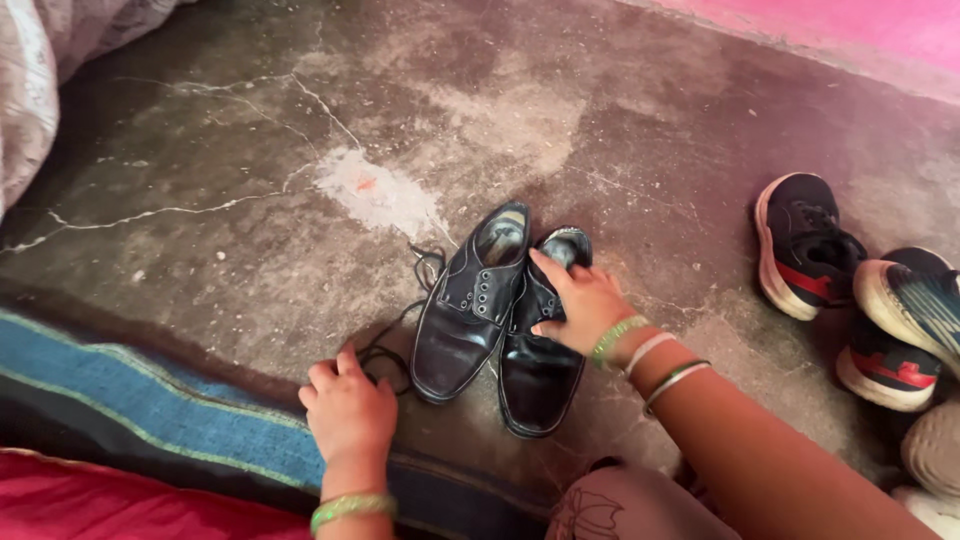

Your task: The person sits on the floor and wipes a black shoe with a cloth, then removes and re-laces a white shoe. The person handles multiple shoes, including sneakers and formal shoes, using a cloth for cleaning and hands for lacing.

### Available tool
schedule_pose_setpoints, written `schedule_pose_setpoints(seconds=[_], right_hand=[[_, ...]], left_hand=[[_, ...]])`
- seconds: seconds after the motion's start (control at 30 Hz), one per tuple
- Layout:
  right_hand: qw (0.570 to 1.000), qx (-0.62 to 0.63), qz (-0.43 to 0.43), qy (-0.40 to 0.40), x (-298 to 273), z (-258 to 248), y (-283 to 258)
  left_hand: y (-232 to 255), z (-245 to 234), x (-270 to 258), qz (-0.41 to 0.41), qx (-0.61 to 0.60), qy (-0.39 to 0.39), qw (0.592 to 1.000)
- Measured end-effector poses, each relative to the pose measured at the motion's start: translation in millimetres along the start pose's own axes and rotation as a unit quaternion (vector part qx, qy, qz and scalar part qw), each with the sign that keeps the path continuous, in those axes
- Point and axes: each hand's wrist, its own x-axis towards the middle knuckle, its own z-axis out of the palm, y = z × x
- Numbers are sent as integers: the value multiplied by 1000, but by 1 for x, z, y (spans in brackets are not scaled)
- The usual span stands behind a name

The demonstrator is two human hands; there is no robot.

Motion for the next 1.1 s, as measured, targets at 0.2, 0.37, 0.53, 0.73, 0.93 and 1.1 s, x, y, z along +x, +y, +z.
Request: schedule_pose_setpoints(seconds=[0.2,0.37,0.53,0.73,0.93,1.1], right_hand=[[988,15,40,-149,30,-30,-26],[961,-7,44,-274,56,-27,-35],[976,76,90,-181,60,-1,-24],[983,146,109,1,15,0,15],[933,308,176,65,-2,-49,59],[955,211,193,80,12,-48,26]], left_hand=[[-4,11,22,136,-64,-23,988],[32,-18,69,171,-21,-202,964],[66,-18,102,250,70,-233,937],[42,21,102,277,46,-157,947],[-29,27,50,322,-117,-37,939],[-75,-91,-20,248,-208,141,935]])
